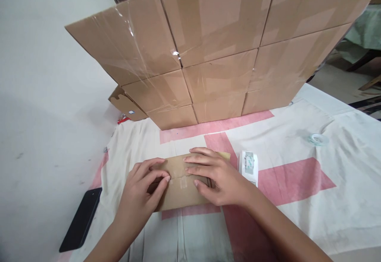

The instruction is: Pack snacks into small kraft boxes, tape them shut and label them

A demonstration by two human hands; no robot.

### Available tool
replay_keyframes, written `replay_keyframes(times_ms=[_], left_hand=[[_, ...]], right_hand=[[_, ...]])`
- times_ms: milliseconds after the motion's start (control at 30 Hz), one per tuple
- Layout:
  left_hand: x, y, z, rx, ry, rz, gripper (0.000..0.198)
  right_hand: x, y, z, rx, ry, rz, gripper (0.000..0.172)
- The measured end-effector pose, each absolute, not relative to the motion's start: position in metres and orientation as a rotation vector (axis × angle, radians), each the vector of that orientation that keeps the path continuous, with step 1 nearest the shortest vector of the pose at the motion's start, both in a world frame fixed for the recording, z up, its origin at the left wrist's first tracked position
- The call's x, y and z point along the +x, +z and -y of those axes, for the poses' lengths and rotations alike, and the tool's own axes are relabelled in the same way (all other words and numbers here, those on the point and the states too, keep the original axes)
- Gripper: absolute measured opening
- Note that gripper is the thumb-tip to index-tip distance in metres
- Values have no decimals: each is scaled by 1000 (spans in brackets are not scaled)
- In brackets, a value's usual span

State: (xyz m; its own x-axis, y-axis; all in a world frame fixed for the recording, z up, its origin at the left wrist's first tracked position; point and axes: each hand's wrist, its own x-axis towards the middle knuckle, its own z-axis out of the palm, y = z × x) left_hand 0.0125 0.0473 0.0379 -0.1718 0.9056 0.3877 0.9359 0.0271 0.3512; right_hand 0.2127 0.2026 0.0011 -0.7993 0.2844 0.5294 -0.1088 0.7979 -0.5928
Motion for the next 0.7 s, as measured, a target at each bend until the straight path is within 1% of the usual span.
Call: replay_keyframes(times_ms=[133, 200, 267, 367, 433, 567, 700], left_hand=[[22, 39, -39, -1978, -622, 1909, 11], [26, 40, -34, -1997, -532, 1859, 14], [28, 40, -29, -2005, -485, 1884, 25], [27, 36, -22, -2015, -435, 1880, 45], [26, 31, -19, -2008, -413, 1872, 50], [23, 19, -17, -1957, -453, 1904, 50], [22, 6, -16, -1952, -445, 1973, 68]], right_hand=[[217, -1, -204, -100, 832, 2406, 47], [219, -1, -206, -81, 824, 2440, 53], [220, -1, -206, -53, 798, 2486, 62], [221, -1, -206, -5, 744, 2552, 83], [221, -1, -204, 0, 705, 2593, 92], [220, -5, -201, -59, 623, 2660, 88], [219, -9, -199, -69, 615, 2649, 88]])
